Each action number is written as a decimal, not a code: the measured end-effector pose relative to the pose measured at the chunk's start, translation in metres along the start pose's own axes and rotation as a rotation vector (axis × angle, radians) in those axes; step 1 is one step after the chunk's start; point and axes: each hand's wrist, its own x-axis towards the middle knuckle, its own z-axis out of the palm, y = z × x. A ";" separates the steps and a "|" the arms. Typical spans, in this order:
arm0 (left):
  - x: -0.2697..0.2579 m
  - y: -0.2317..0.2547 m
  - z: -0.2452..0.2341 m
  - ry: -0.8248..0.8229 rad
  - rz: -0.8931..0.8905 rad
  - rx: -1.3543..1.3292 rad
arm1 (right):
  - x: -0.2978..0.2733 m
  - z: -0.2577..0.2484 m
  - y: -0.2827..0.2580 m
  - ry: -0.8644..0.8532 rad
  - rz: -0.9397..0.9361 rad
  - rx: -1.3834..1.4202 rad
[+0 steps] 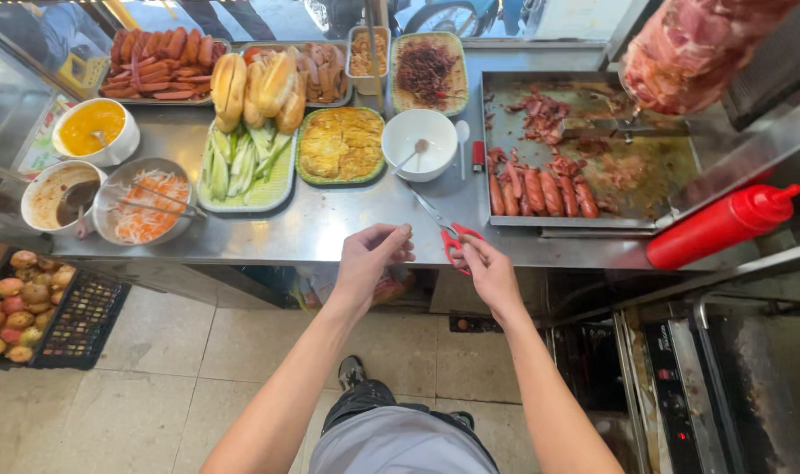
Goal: The person assembles a sandwich by adding sliced meat, pickled vegetables, and sauces into a baguette, then toasts it in a toaster oven and wraps it in a paper bag. The person also retrieves a tray of baguettes from a rack and deseedes a pomegranate into a bowl.
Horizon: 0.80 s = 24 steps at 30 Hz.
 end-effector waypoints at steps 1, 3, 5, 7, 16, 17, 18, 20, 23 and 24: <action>-0.001 0.002 -0.017 0.033 0.036 -0.016 | 0.006 0.012 -0.002 -0.018 -0.008 -0.012; -0.002 0.007 -0.047 0.070 0.069 -0.032 | 0.017 0.039 -0.008 -0.051 -0.009 -0.019; -0.001 0.014 -0.076 0.067 0.063 -0.030 | 0.027 0.072 -0.018 -0.071 0.003 -0.005; -0.001 0.022 -0.106 0.061 0.007 -0.057 | 0.034 0.112 -0.029 -0.091 0.000 -0.013; 0.022 0.067 -0.201 0.069 -0.068 -0.281 | 0.051 0.259 -0.100 -0.232 -0.201 -0.135; 0.023 0.074 -0.211 0.086 -0.004 -0.261 | 0.056 0.270 -0.109 -0.271 -0.171 -0.112; 0.024 0.081 -0.223 0.104 0.058 -0.239 | 0.062 0.282 -0.117 -0.311 -0.140 -0.093; 0.023 0.089 -0.238 0.198 0.122 -0.175 | 0.077 0.298 -0.128 -0.427 -0.128 -0.043; 0.013 0.104 -0.266 0.297 0.234 -0.206 | 0.102 0.329 -0.143 -0.521 -0.178 -0.123; 0.007 0.111 -0.274 0.323 0.276 -0.232 | 0.108 0.342 -0.151 -0.569 -0.197 -0.113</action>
